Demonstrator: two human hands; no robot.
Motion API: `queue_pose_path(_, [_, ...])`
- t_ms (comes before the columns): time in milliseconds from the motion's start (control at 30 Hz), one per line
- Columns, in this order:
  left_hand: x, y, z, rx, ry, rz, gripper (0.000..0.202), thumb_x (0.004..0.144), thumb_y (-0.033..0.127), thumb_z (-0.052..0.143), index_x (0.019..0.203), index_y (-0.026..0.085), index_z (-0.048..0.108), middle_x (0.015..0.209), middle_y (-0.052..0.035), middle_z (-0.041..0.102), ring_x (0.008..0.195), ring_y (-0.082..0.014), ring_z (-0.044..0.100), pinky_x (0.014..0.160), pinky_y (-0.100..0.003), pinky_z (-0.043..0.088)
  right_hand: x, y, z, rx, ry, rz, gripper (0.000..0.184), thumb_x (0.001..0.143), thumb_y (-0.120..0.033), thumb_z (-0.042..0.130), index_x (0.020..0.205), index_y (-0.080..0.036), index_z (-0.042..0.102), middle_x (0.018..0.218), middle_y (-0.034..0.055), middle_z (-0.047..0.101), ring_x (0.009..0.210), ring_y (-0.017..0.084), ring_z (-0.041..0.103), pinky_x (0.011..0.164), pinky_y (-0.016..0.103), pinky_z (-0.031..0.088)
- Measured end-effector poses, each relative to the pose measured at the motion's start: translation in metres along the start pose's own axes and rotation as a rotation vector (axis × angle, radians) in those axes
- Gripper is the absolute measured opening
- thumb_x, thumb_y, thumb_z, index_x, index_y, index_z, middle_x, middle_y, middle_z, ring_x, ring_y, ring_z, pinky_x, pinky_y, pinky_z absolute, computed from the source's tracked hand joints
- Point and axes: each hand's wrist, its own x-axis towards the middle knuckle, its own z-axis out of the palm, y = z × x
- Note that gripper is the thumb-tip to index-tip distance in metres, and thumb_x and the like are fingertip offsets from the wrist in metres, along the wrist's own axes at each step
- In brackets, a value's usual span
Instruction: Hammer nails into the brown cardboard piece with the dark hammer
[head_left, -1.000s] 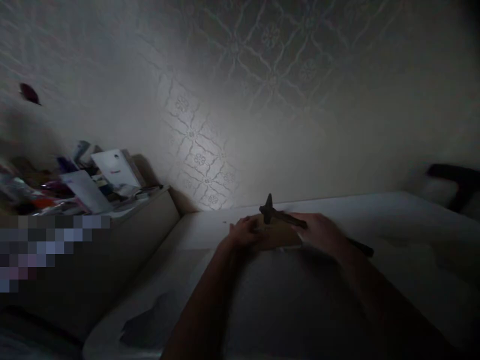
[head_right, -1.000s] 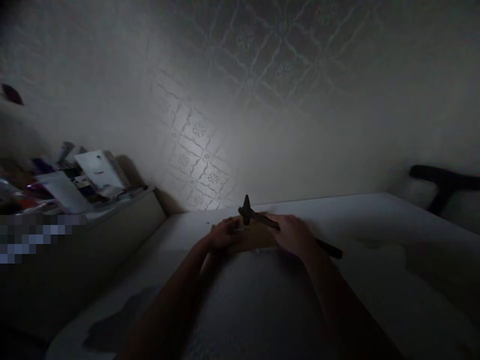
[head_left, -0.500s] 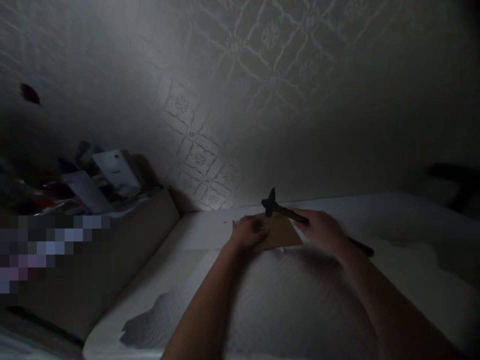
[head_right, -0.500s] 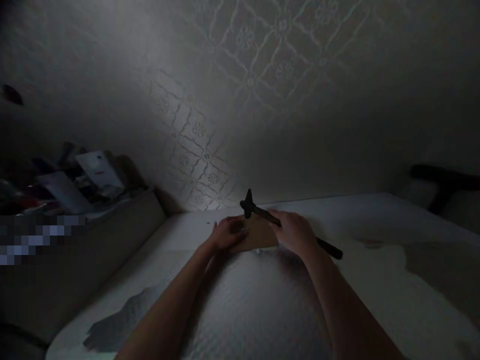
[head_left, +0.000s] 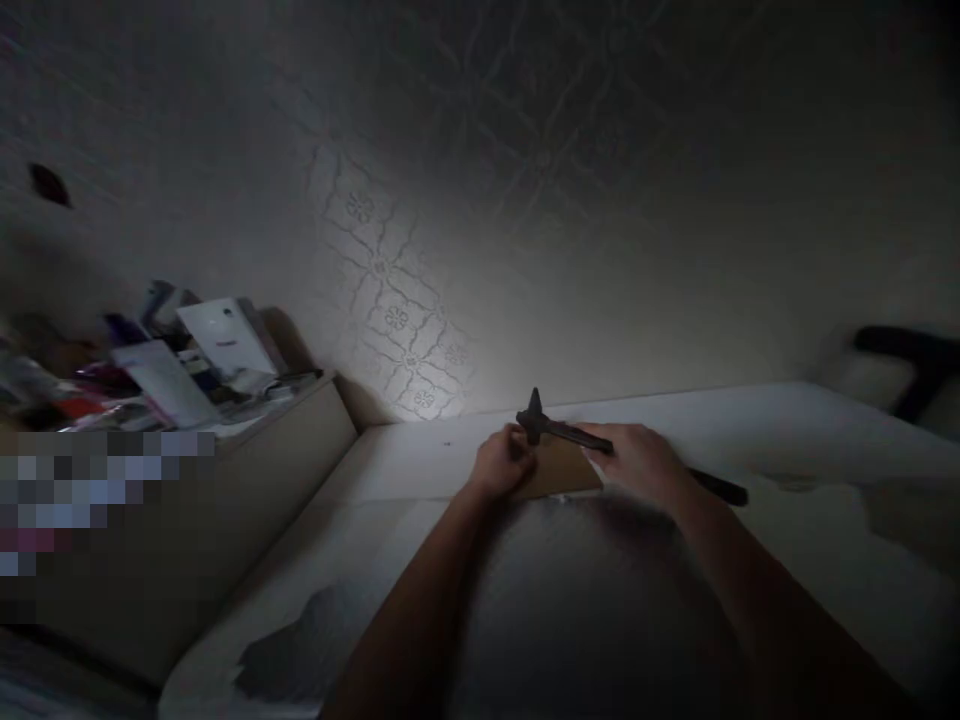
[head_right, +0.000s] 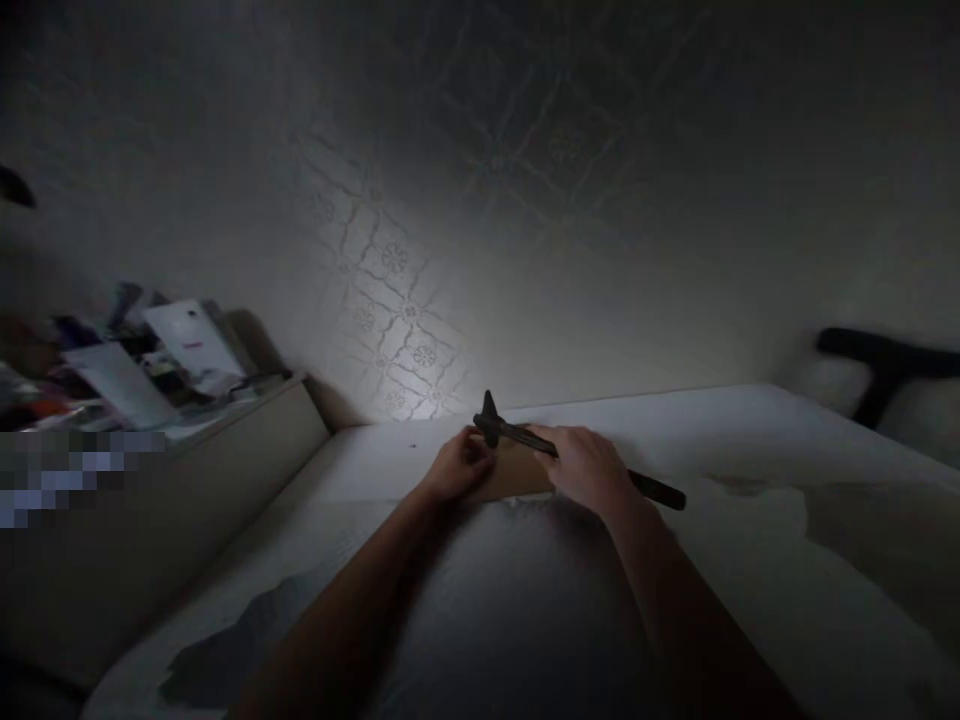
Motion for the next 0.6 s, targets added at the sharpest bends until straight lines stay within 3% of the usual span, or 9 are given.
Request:
queue_pose_path(233, [-0.001, -0.0009, 0.001, -0.037, 0.007, -0.017, 0.047, 0.073, 0.027, 0.061, 0.117, 0.019, 0.045, 0.105, -0.0067, 0.067, 0.096, -0.0214, 0.063, 0.083, -0.032, 0.049, 0.0001, -0.0008, 0.0015, -0.012, -0.044, -0.017, 0.041, 0.082, -0.024, 0.053, 0.121, -0.032, 0.062, 0.108, 0.003, 0.072, 0.096, 0.024, 0.066, 0.077, 0.029, 0.048])
queue_pose_path(400, [-0.0001, -0.0018, 0.0015, -0.047, -0.004, -0.009, 0.043, 0.077, 0.031, 0.059, 0.116, 0.02, 0.045, 0.104, -0.0064, 0.067, 0.096, -0.0217, 0.062, 0.083, -0.033, 0.049, 0.0006, -0.0002, 0.0023, 0.035, -0.021, -0.018, 0.046, 0.082, -0.024, 0.053, 0.127, -0.034, 0.058, 0.114, 0.0014, 0.069, 0.099, 0.022, 0.065, 0.078, 0.027, 0.048])
queue_pose_path(600, [-0.0012, -0.0007, 0.0, -0.046, 0.007, 0.0, 0.04, 0.076, 0.029, 0.059, 0.113, 0.02, 0.047, 0.105, -0.0065, 0.066, 0.095, -0.0211, 0.062, 0.083, -0.033, 0.049, 0.0012, 0.001, 0.0031, 0.048, -0.023, -0.001, 0.044, 0.081, -0.024, 0.054, 0.123, -0.033, 0.061, 0.107, 0.0036, 0.072, 0.096, 0.023, 0.066, 0.077, 0.029, 0.048])
